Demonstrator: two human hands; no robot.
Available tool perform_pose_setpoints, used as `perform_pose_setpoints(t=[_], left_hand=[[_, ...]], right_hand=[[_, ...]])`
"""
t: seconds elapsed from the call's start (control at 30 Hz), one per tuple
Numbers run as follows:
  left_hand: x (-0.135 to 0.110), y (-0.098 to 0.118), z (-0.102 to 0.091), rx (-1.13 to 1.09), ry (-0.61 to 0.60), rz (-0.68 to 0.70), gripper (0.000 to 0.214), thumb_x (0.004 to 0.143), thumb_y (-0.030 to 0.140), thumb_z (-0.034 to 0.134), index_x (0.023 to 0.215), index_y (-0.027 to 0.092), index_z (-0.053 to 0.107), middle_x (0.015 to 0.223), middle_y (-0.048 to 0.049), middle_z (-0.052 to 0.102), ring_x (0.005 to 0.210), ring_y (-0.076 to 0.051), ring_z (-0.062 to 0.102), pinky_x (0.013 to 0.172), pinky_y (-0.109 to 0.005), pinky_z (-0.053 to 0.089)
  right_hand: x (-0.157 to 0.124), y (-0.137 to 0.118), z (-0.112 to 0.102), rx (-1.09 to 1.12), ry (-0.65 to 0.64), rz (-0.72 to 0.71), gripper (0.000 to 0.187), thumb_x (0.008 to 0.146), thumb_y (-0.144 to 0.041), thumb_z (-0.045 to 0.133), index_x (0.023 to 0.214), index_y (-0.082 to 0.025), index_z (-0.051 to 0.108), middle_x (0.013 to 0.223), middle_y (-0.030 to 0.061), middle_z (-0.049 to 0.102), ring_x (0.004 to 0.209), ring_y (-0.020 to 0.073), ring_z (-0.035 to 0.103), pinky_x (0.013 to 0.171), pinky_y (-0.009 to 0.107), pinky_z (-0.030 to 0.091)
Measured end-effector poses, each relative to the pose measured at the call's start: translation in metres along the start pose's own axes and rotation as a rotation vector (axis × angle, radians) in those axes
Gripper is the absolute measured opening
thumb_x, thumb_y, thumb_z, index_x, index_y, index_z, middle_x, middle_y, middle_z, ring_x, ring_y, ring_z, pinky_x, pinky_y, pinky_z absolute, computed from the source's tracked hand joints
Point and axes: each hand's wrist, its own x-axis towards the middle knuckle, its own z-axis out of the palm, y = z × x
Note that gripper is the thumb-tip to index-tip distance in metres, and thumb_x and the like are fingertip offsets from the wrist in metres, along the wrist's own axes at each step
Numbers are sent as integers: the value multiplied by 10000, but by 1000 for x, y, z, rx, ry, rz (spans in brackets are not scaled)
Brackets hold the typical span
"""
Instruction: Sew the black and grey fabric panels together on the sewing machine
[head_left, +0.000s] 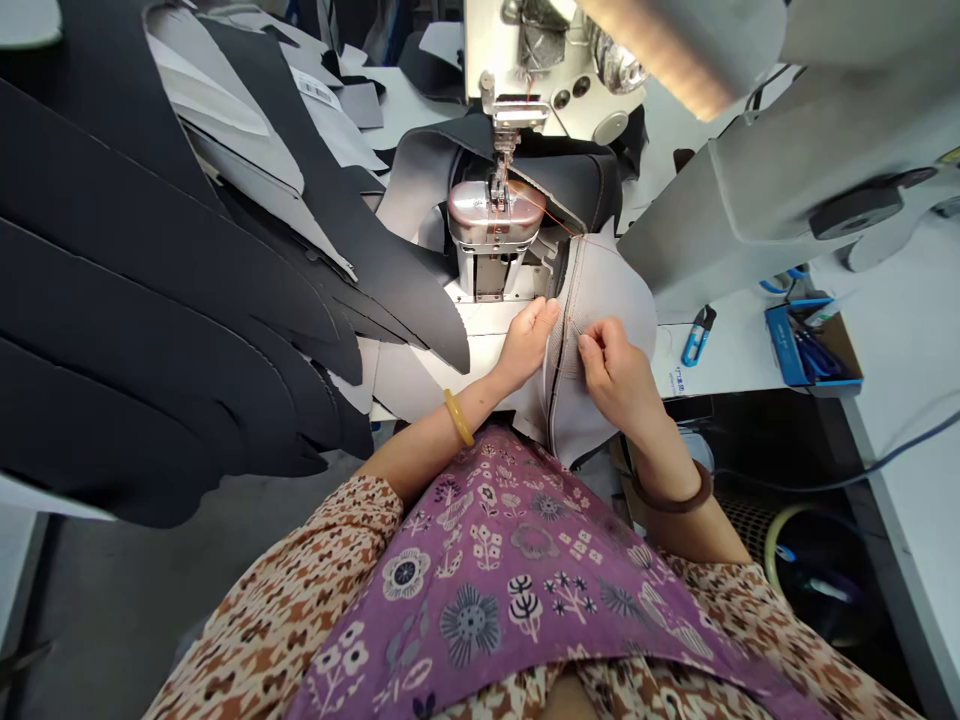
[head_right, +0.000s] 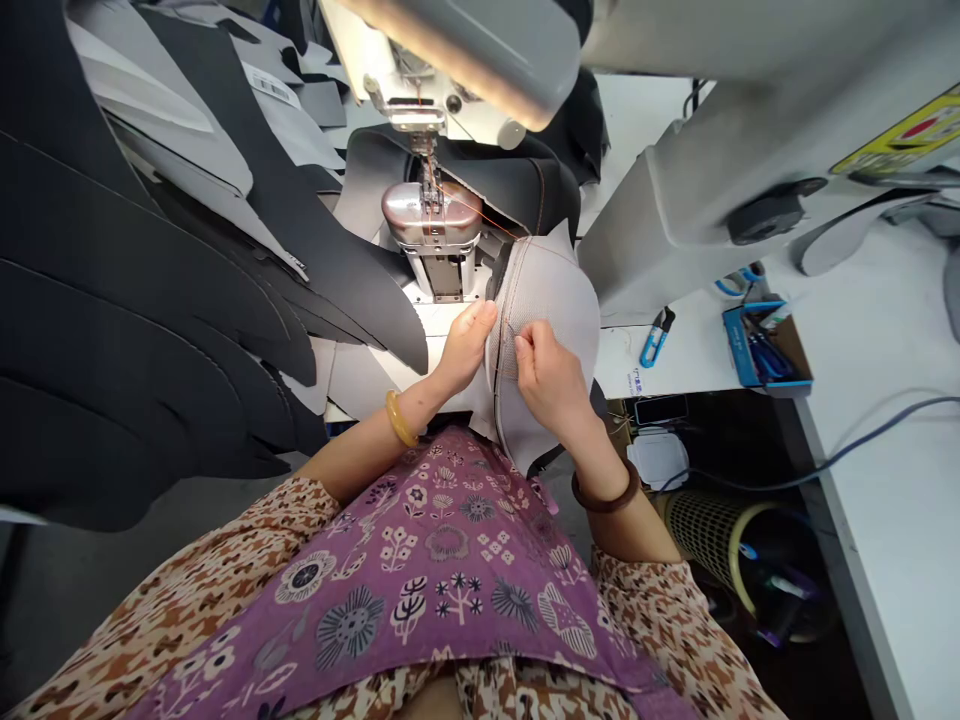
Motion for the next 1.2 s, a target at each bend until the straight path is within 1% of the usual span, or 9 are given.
perform_pose_setpoints(t=[0.17, 0.43, 0.57, 0.83, 0.93, 1.07, 1.13, 1.2], left_hand=[[-1, 3, 1, -9, 13, 0, 357, 905, 132, 439, 570, 176, 322, 593, 57, 286, 563, -72, 279, 595, -223, 283], [0, 1, 1, -16, 29, -9, 360, 891, 150, 484, 566, 171, 329, 598, 57, 297, 565, -67, 284, 599, -207, 295], [1, -1, 1, -9, 22, 4, 357, 902, 127, 452, 571, 173, 325, 597, 57, 295, 566, -68, 284, 595, -208, 290], [0, 0, 1, -13, 8, 11, 360, 907, 103, 424, 571, 180, 319, 600, 55, 288, 570, -72, 274, 590, -220, 285], [0, -2, 0, -25, 5, 12, 351, 906, 123, 443, 577, 178, 332, 600, 57, 296, 565, -70, 278, 589, -221, 288], [1, -3, -1, -29, 18, -2, 364, 882, 225, 526, 575, 176, 335, 597, 61, 298, 558, -67, 280, 591, -222, 295], [0, -3, -1, -17, 30, -5, 365, 892, 206, 506, 575, 177, 326, 599, 59, 294, 560, -67, 278, 589, -220, 295], [0, -2, 0, -1, 27, 2, 358, 910, 147, 455, 580, 179, 320, 600, 56, 288, 565, -67, 276, 584, -215, 294]], right_hand=[[2, -1, 0, 7, -24, 3, 139, 855, -323, 343, 771, -213, 333, 554, -22, 405, 493, 132, 373, 529, 267, 260], [3, -2, 1, 26, -66, 55, 137, 852, -323, 340, 768, -214, 329, 548, -23, 417, 477, 131, 382, 529, 270, 273], [3, -1, 1, 47, -49, 46, 120, 849, -307, 347, 773, -214, 338, 544, -26, 420, 478, 131, 389, 528, 267, 276], [3, -3, 0, 37, -70, 55, 136, 852, -306, 344, 755, -213, 323, 556, -22, 421, 485, 128, 385, 535, 269, 283], [4, -2, 2, 64, -57, 63, 134, 854, -302, 352, 757, -211, 331, 554, -25, 426, 485, 125, 389, 534, 267, 286], [3, 3, 6, 105, -25, 55, 136, 862, -317, 358, 779, -209, 358, 563, -27, 439, 500, 121, 407, 536, 260, 301], [2, 5, 7, 134, 4, 60, 142, 862, -329, 361, 786, -210, 365, 575, -26, 446, 515, 120, 420, 542, 259, 312], [1, 5, 8, 167, 50, 67, 155, 865, -347, 365, 793, -210, 364, 597, -22, 458, 537, 120, 436, 551, 261, 324]])
